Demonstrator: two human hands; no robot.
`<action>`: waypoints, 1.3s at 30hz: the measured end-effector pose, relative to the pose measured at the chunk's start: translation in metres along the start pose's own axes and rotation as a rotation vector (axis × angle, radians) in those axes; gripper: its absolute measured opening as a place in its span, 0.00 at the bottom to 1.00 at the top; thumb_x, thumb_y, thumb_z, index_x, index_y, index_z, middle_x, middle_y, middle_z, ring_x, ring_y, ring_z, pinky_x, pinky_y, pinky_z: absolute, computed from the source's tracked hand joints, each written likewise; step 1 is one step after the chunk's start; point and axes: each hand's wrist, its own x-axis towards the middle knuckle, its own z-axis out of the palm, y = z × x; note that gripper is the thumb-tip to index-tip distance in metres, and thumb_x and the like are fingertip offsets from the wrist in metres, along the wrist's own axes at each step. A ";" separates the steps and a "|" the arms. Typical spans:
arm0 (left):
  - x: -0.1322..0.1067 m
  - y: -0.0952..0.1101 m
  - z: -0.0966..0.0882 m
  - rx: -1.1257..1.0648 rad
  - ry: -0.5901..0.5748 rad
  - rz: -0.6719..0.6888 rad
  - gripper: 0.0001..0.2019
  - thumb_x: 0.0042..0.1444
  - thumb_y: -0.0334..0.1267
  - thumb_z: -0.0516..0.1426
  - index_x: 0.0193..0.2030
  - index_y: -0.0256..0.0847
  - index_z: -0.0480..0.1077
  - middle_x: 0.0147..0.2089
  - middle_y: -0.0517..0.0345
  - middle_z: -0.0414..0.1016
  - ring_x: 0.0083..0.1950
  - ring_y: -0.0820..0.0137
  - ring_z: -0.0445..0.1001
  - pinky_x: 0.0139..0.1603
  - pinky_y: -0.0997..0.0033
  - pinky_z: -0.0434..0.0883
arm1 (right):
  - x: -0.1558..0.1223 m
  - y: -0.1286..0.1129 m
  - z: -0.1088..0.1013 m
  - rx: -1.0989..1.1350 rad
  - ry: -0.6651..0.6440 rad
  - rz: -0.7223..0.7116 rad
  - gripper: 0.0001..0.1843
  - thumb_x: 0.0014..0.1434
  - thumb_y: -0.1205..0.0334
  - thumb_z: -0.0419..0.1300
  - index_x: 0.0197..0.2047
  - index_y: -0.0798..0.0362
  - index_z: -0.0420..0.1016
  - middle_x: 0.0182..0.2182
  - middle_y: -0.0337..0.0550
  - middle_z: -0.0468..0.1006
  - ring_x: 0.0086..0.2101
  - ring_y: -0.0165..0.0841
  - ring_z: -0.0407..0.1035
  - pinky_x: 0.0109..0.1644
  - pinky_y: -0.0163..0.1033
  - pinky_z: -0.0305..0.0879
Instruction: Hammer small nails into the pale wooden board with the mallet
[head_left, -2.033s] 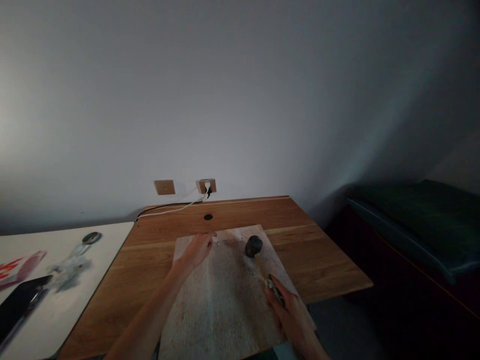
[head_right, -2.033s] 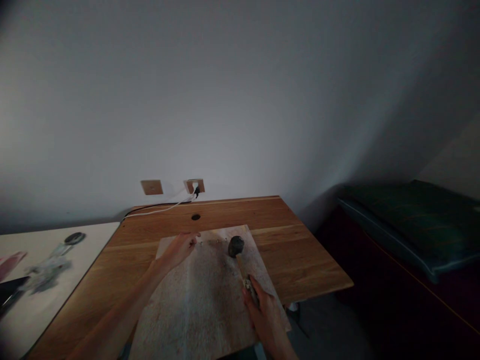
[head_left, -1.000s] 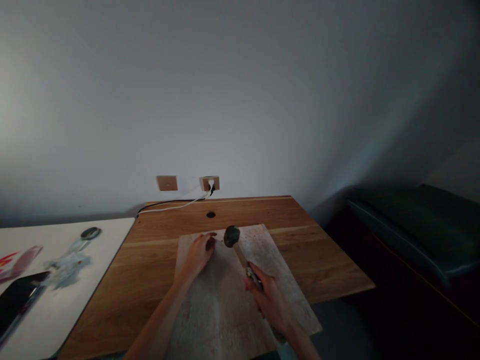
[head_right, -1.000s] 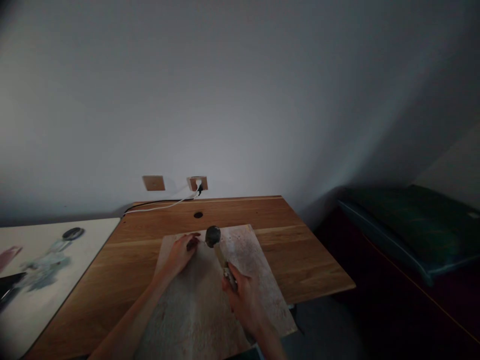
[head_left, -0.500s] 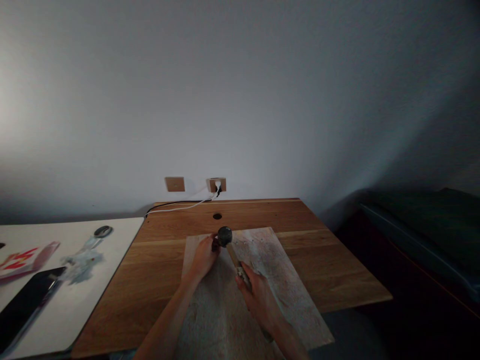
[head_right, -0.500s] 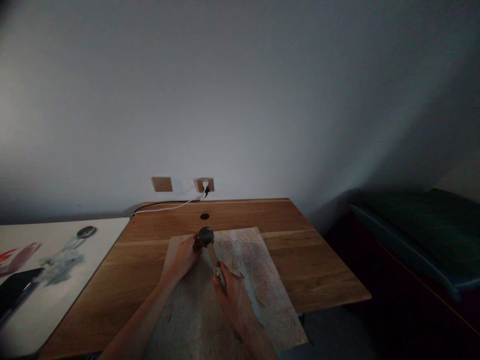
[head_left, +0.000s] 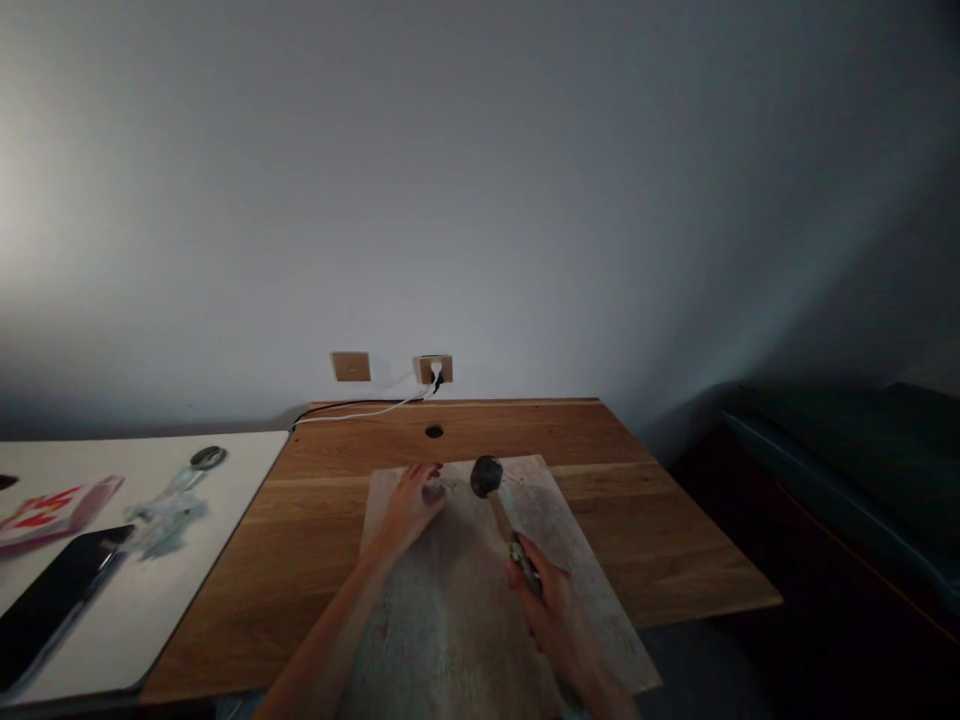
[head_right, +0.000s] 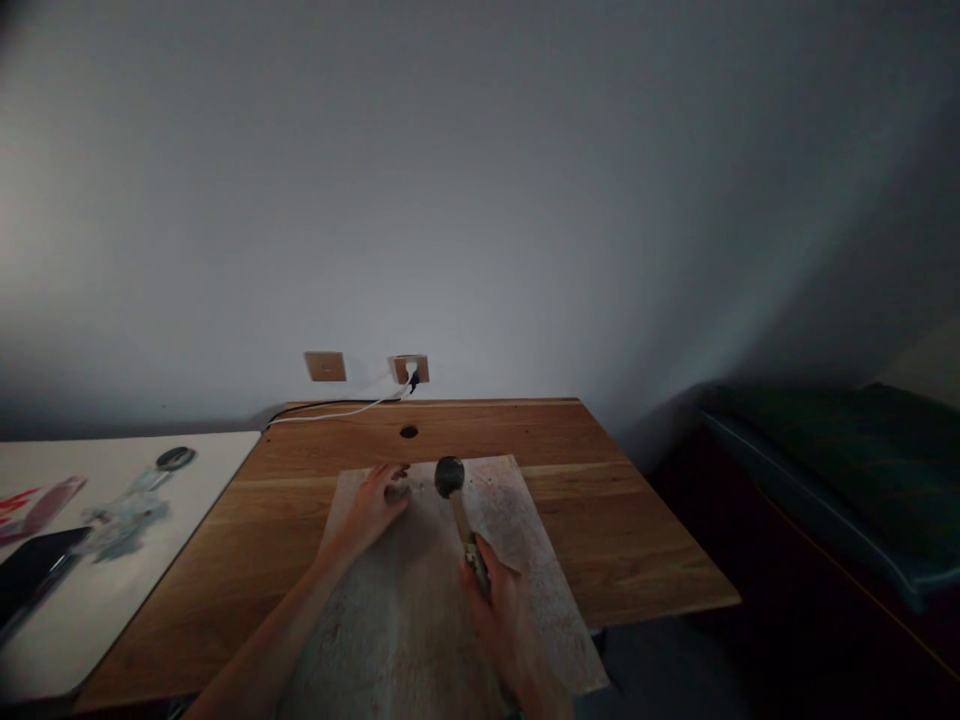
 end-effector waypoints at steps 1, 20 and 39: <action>-0.001 0.002 0.000 0.032 0.030 0.043 0.17 0.52 0.26 0.59 0.49 0.41 0.73 0.49 0.51 0.77 0.52 0.61 0.75 0.56 0.58 0.72 | -0.003 0.005 -0.007 -0.002 0.000 0.034 0.34 0.64 0.42 0.52 0.62 0.58 0.71 0.27 0.43 0.78 0.19 0.31 0.68 0.21 0.32 0.62; -0.010 0.088 0.030 0.232 -0.498 0.579 0.11 0.64 0.28 0.56 0.47 0.46 0.77 0.44 0.54 0.79 0.54 0.62 0.75 0.61 0.61 0.67 | -0.014 0.032 -0.033 -0.056 0.016 0.134 0.36 0.64 0.41 0.47 0.62 0.59 0.70 0.17 0.36 0.69 0.16 0.33 0.64 0.19 0.35 0.58; -0.008 0.001 -0.022 0.090 -0.108 -0.147 0.09 0.59 0.32 0.57 0.42 0.43 0.78 0.44 0.54 0.82 0.46 0.64 0.79 0.52 0.65 0.73 | -0.001 0.021 -0.042 -0.143 -0.172 0.171 0.29 0.66 0.51 0.45 0.65 0.59 0.60 0.13 0.29 0.67 0.14 0.33 0.65 0.20 0.33 0.60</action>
